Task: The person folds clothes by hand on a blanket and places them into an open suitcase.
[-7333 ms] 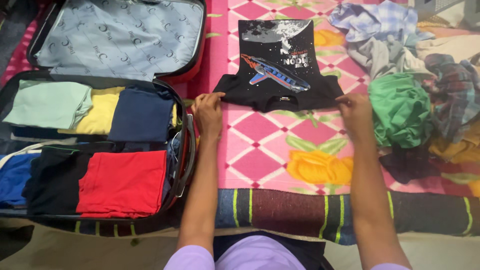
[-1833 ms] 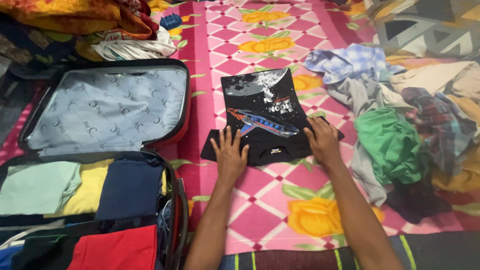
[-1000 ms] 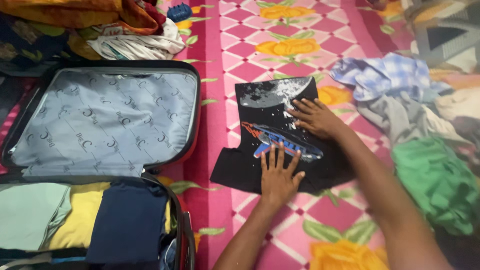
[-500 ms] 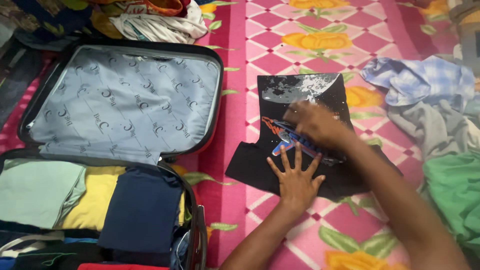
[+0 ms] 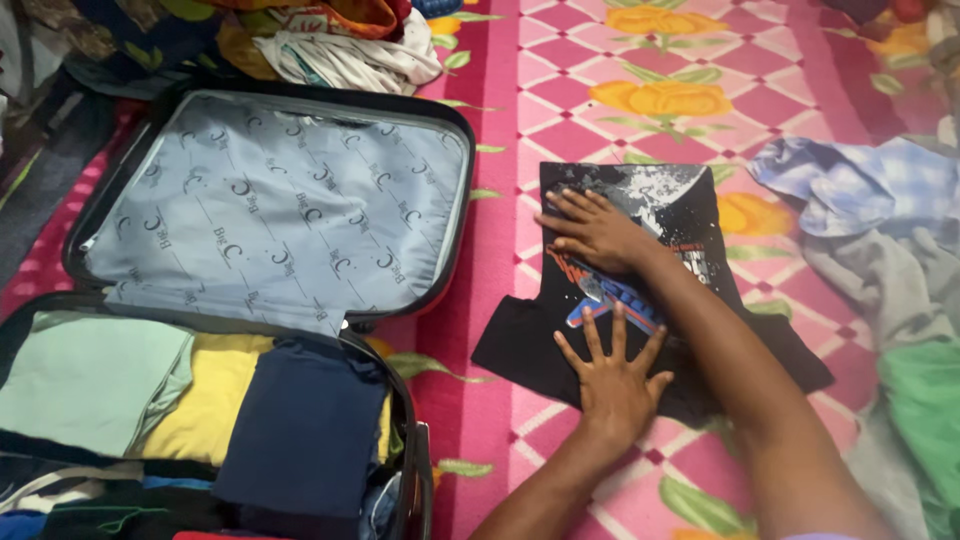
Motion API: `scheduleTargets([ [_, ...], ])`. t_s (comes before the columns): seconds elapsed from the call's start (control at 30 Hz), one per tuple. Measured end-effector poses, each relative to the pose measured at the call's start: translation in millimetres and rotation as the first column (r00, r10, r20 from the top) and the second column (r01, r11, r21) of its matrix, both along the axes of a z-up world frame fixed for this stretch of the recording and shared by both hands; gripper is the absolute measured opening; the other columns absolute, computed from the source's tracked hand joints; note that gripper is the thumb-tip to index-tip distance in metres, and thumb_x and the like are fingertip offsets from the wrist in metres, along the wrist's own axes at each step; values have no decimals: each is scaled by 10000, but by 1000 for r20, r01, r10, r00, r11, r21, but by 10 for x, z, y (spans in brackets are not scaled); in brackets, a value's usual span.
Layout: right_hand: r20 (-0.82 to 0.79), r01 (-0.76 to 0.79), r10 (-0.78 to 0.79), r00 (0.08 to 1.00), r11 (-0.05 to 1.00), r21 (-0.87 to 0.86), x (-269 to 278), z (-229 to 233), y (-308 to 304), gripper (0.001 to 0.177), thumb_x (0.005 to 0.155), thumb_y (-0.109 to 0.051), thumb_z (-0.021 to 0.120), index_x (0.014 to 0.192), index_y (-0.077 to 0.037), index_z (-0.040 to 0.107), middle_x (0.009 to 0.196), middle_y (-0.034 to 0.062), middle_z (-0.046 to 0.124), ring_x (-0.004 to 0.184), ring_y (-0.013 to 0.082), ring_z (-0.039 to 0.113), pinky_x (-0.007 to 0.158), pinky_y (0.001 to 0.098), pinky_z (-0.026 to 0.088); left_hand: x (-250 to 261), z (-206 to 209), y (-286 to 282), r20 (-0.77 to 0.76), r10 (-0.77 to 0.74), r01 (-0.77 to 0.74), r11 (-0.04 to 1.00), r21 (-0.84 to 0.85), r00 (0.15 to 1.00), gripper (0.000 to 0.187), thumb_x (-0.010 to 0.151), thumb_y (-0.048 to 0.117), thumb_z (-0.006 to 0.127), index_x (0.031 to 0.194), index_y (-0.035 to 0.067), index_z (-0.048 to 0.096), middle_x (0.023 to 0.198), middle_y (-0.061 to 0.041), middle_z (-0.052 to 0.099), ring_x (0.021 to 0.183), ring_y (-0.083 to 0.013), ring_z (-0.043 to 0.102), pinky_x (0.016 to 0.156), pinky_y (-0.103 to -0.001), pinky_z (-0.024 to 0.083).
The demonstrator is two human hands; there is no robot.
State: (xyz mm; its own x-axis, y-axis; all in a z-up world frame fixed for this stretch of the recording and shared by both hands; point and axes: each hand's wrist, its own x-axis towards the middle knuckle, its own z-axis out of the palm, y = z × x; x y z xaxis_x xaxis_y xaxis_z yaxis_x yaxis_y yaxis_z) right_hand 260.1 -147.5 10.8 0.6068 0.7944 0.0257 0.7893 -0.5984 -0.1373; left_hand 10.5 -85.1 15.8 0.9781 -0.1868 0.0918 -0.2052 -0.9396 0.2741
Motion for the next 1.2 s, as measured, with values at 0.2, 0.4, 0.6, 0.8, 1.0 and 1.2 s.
scheduleTargets([
  [0.2, -30, 240, -242, 970, 969, -54, 709, -80, 31, 646, 1042, -579, 272, 1632, -325, 208, 1712, 75, 162, 1584, 288, 127, 1256, 526, 72, -2, -4, 20, -13, -13, 13, 1000, -25, 1000, 660, 937, 612, 518, 1553, 436, 359, 1714, -173, 79, 1528, -535, -28, 1063, -859, -42],
  [0.4, 131, 240, -265, 955, 955, 177, 670, 112, -132, 669, 1073, -541, 353, 1623, -169, 269, 1711, 147, 203, 1577, 355, 152, 1263, 542, 82, 6, 42, 21, -31, -20, 19, 999, -32, 999, 674, 920, 612, 510, 1552, 432, 356, 1708, -174, 72, 1518, -541, -39, 1052, -860, -46],
  [0.6, 2, -43, 43, 999, 992, 122, -576, 75, -419, 616, 1049, -494, 381, 1600, -221, 348, 1706, 100, 217, 1594, 331, 146, 1260, 560, 43, 24, 46, 14, -90, -34, 34, 999, -2, 995, 633, 964, 601, 470, 1558, 427, 338, 1699, -156, 73, 1526, -542, -68, 1065, -861, -58],
  [0.8, 1, 34, -34, 999, 999, 8, -464, 36, -803, 592, 1016, -512, 411, 1578, -324, 391, 1703, 92, 190, 1556, 329, 164, 1234, 520, 98, 18, 24, -7, -67, -25, 25, 1000, 1, 997, 646, 941, 598, 471, 1547, 434, 320, 1699, -159, 26, 1505, -546, -74, 1044, -863, -49],
  [1.0, 99, 412, -421, 902, 906, 100, 450, -174, -1371, 585, 1062, -506, 446, 1605, -290, 425, 1680, 169, 352, 1578, 366, 290, 1323, 512, 200, 41, -37, 18, -43, -23, 22, 999, -29, 999, 654, 946, 614, 489, 1558, 435, 341, 1714, -175, 39, 1520, -543, -53, 1056, -862, -41],
  [1.2, 384, 686, -698, 604, 701, 195, 331, -141, -1317, 642, 1022, -506, 498, 1518, -107, 412, 1550, 343, 316, 1434, 524, 284, 1147, 735, 155, 24, -38, 3, 14, -25, 26, 998, -60, 1000, 649, 926, 599, 499, 1540, 424, 385, 1696, -183, 85, 1514, -549, -37, 1050, -863, -45],
])
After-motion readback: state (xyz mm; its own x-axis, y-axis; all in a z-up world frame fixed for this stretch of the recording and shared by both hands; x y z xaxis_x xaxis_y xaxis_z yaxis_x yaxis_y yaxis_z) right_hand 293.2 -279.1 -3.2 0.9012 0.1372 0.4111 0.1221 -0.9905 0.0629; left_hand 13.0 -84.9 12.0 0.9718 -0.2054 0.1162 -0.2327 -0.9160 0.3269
